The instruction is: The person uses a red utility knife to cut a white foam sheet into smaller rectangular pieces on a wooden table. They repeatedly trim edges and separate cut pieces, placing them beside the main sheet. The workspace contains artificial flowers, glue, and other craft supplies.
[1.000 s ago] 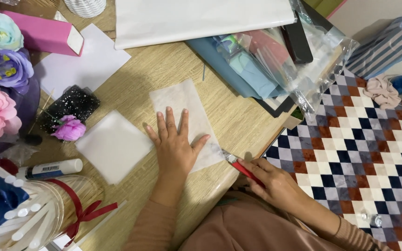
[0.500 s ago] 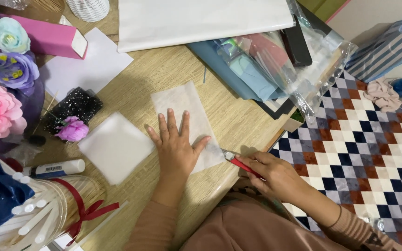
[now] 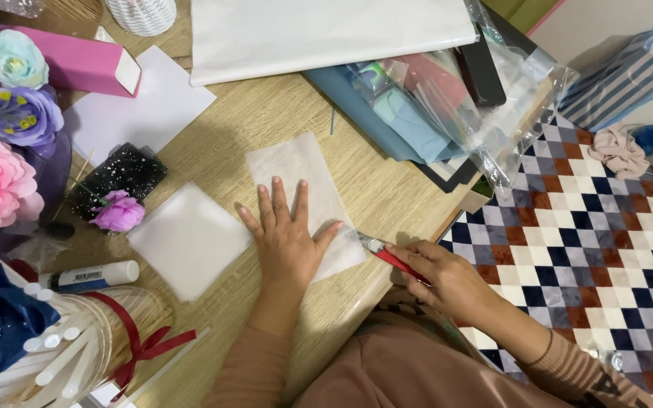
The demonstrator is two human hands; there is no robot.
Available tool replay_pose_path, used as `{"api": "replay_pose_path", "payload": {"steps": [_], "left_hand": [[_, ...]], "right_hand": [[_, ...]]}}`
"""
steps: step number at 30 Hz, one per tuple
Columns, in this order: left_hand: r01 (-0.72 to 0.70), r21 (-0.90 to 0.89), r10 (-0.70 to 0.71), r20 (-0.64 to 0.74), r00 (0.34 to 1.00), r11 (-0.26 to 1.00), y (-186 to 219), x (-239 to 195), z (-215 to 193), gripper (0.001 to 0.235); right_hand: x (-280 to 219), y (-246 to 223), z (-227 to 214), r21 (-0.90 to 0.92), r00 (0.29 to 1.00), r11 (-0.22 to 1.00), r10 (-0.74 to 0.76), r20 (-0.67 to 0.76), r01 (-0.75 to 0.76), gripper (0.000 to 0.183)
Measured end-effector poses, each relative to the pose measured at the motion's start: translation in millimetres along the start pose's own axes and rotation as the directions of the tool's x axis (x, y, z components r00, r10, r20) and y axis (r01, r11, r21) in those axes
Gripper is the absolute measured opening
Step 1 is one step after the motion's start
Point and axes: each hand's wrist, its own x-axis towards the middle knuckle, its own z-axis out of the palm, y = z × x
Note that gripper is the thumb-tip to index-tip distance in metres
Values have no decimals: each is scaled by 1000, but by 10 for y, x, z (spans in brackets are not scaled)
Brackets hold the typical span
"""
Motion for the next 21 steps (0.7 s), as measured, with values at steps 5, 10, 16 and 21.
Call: {"api": "replay_pose_path", "payload": {"steps": [5, 10, 16, 21], "left_hand": [[13, 11, -13, 31, 999, 1000, 23, 8, -53, 93], [19, 0, -19, 72, 997, 1000, 19, 13, -58, 92], [23, 33, -25, 62, 998, 999, 31, 20, -78, 92], [57, 76, -71, 199, 977, 996, 98, 26, -275, 90]], "right_hand": [[-137, 97, 7, -28, 999, 999, 43, 12, -42, 46], [-84, 119, -120, 7, 1000, 1000, -17, 21, 17, 44], [81, 176, -143, -10, 987, 987, -158, 16, 158, 41], [134, 117, -116, 30, 992, 992, -123, 38, 122, 41]]}}
